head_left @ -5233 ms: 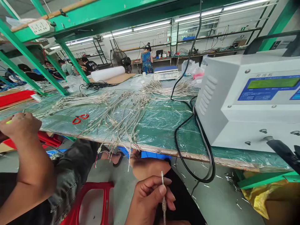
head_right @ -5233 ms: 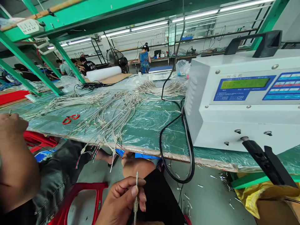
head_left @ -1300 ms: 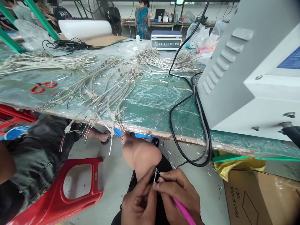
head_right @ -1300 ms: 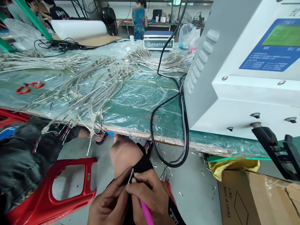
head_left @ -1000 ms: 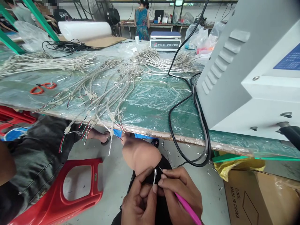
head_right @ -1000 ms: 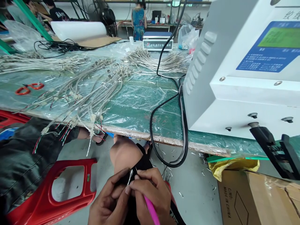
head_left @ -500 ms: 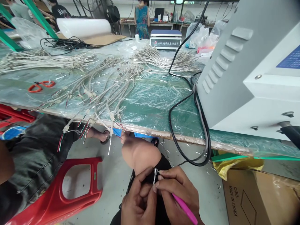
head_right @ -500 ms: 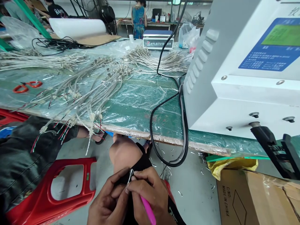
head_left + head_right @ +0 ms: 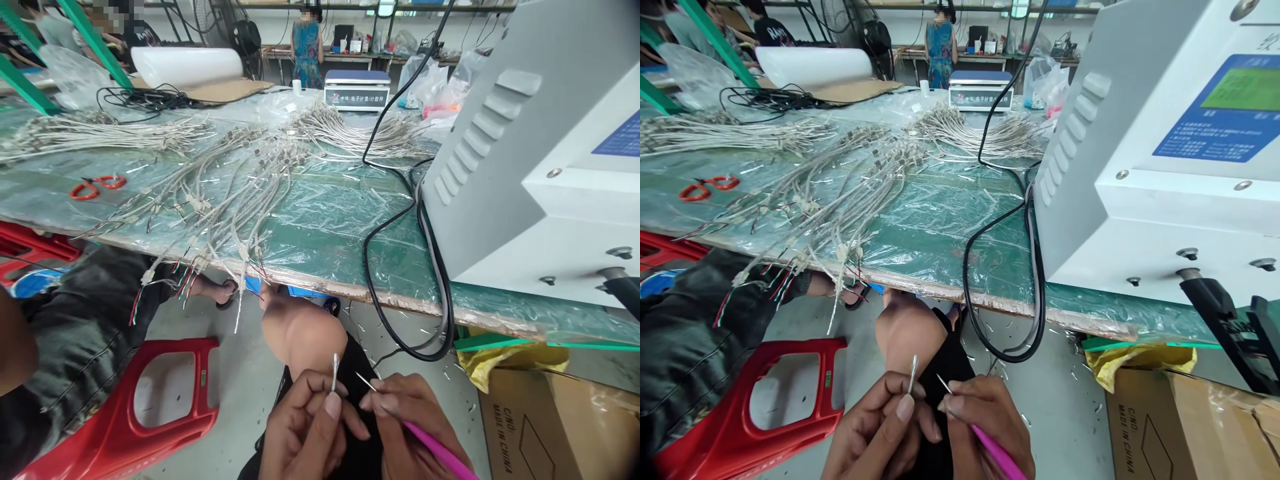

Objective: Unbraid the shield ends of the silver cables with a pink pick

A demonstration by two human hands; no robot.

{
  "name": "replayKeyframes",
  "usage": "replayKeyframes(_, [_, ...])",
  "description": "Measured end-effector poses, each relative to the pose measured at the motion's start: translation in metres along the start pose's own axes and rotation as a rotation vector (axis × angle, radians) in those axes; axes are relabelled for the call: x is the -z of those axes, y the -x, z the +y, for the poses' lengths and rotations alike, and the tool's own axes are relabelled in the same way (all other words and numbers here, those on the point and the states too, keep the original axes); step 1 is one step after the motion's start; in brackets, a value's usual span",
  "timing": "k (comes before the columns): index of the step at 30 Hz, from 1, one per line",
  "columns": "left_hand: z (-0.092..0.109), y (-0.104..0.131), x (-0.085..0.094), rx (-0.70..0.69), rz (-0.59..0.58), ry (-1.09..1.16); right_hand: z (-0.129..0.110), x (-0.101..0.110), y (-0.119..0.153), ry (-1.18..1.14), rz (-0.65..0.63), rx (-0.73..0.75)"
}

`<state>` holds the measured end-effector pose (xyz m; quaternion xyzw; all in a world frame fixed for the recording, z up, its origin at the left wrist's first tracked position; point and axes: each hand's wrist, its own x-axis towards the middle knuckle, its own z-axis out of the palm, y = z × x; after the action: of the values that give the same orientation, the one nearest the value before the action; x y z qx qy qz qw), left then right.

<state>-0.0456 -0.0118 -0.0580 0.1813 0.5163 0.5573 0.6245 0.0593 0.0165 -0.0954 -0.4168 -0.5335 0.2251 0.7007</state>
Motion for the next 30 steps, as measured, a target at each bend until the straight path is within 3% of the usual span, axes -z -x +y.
replayKeyframes(3, [-0.0006,-0.0077,-0.0035,-0.054,0.007,0.051,0.0007,-0.0024,-0.0004,0.004,0.006,0.079])
replayKeyframes(8, [-0.0042,-0.0092,-0.0038,-0.029,0.053,0.080,-0.0004,0.0020,-0.0026,0.042,-0.198,0.067])
replayKeyframes(11, [-0.0052,-0.0073,-0.0033,-0.005,0.067,0.076,-0.0022,0.0026,-0.0052,0.069,-0.256,0.096])
replayKeyframes(30, [-0.0029,-0.0073,-0.0008,0.003,0.022,0.003,0.0054,0.0016,-0.0003,0.141,-0.278,0.116])
